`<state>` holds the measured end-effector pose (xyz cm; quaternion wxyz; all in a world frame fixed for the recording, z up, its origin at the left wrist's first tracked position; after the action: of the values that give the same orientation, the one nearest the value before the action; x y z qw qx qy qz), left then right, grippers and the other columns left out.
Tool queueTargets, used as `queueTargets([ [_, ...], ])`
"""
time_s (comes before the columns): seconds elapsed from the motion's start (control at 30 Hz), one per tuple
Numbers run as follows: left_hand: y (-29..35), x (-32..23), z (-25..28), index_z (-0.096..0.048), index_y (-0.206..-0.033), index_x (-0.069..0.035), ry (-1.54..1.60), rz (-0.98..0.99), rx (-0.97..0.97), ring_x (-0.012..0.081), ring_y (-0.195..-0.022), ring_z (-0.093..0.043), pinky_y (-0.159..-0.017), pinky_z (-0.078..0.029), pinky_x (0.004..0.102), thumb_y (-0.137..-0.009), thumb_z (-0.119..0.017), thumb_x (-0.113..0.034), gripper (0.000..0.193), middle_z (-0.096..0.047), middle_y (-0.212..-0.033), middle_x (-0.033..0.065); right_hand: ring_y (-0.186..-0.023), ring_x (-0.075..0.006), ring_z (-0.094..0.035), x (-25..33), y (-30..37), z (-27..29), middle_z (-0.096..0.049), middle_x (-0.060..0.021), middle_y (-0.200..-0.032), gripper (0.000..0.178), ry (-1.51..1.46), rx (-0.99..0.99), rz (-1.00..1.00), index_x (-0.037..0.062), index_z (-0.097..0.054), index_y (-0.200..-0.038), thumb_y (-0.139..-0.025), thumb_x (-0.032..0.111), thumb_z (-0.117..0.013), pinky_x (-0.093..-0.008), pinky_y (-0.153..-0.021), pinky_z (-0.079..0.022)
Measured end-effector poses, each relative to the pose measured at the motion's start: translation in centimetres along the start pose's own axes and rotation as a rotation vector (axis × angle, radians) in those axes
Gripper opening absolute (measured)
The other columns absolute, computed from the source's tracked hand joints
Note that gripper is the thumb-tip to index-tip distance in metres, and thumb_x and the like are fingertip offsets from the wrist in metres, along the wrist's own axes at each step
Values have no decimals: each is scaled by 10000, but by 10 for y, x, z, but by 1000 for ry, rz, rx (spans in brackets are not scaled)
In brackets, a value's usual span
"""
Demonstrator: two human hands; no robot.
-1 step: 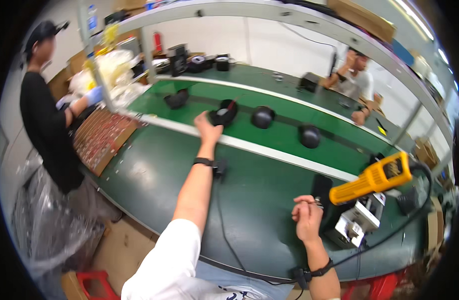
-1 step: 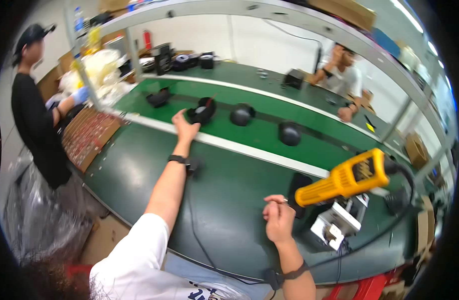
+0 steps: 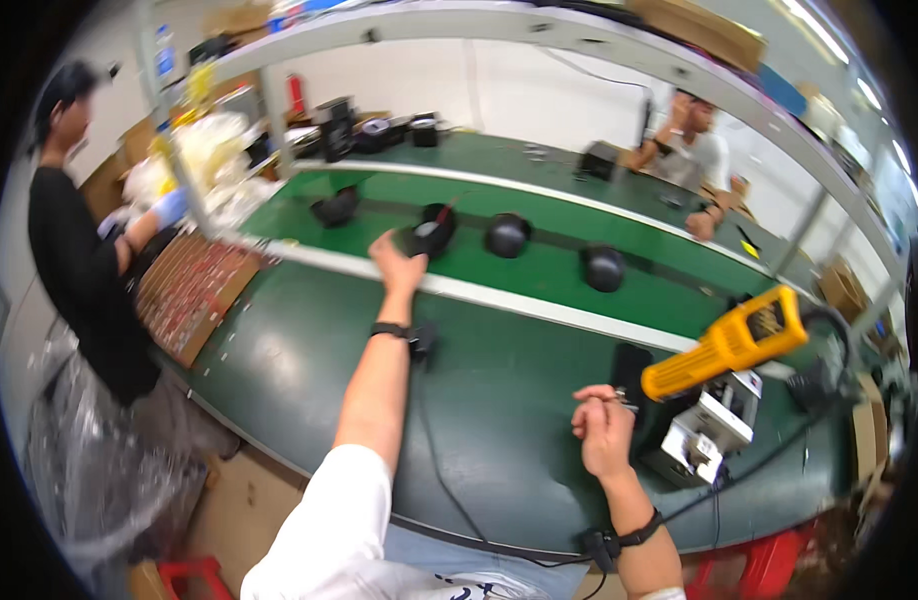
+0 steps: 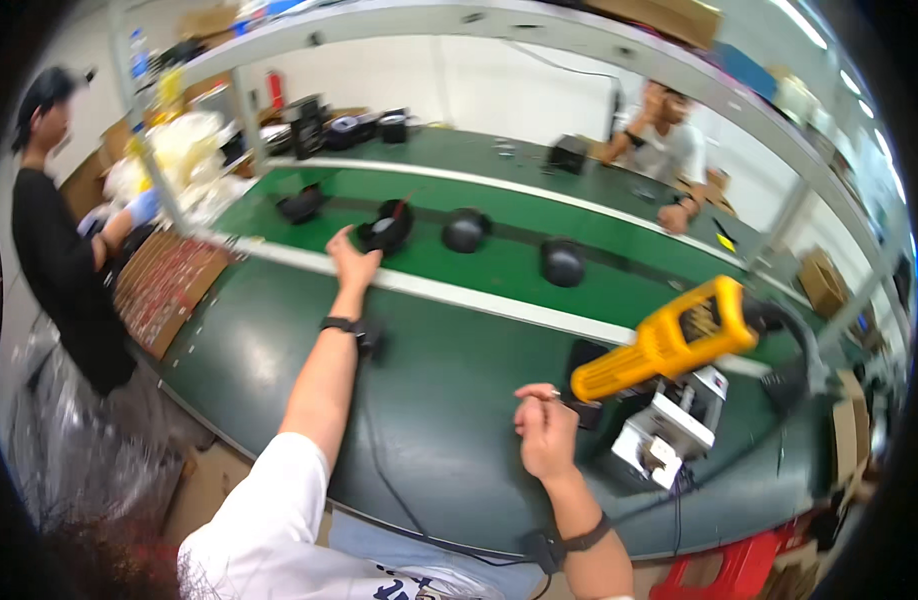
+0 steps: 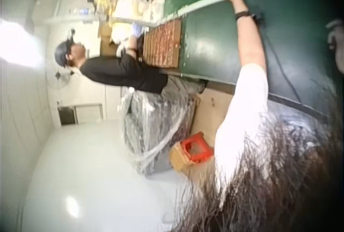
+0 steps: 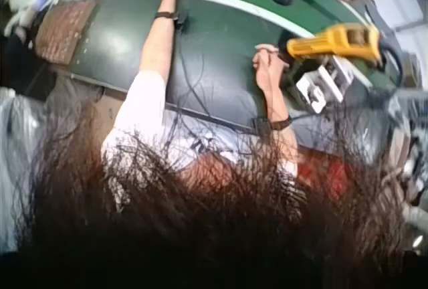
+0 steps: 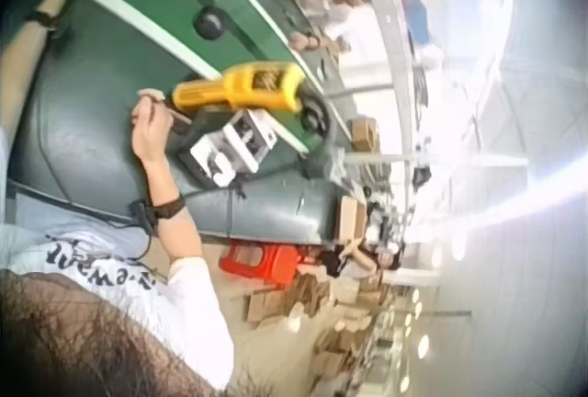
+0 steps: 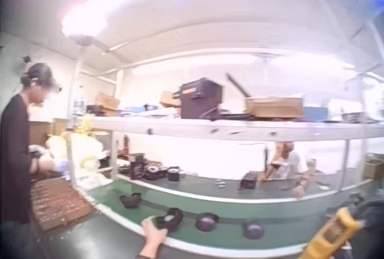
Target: Assembling and testing internal components of an electronic housing using an electric screwdriver.
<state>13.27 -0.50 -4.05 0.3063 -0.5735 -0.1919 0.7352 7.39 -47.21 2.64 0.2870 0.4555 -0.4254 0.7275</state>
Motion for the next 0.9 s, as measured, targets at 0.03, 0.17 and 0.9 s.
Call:
queueTargets([
  [0.03,2,5,3,-502,-1288,15,3,18,10,418,-1251,-429,-1103,-355,489,-631,-760,-112,717,-495,-1266,249,-569,-97,-549,-4,0,1,-585,-51,-686,331,5,11,9,-36,-604,-781,-997,185,-481,-254,-567,-458],
  [0.17,14,22,18,-486,-1316,-29,84,160,151,362,-1210,-478,-996,-470,434,-695,-776,-102,690,-445,-1320,223,-583,-85,-565,-17,1,1,-642,-65,-885,249,95,41,106,-42,-600,-927,-1002,170,-494,-243,-559,-472],
  [0.9,59,42,45,-557,-1279,-82,92,-16,518,293,-1238,-508,-993,-445,416,-863,-674,-99,433,-479,-1349,133,-1130,-263,-462,136,127,111,-442,-212,-1239,542,409,-779,825,-45,-404,-1313,-872,161,-644,-366,-953,-409],
])
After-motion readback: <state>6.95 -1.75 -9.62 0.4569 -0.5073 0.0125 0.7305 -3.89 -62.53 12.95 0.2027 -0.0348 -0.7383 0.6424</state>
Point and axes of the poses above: each hand's wrist, its own y-axis away from the middle knuckle, its own z-axis out of the back of the hand, x = y × z, the point moved 2 cm from there along -y, towards the middle knuckle
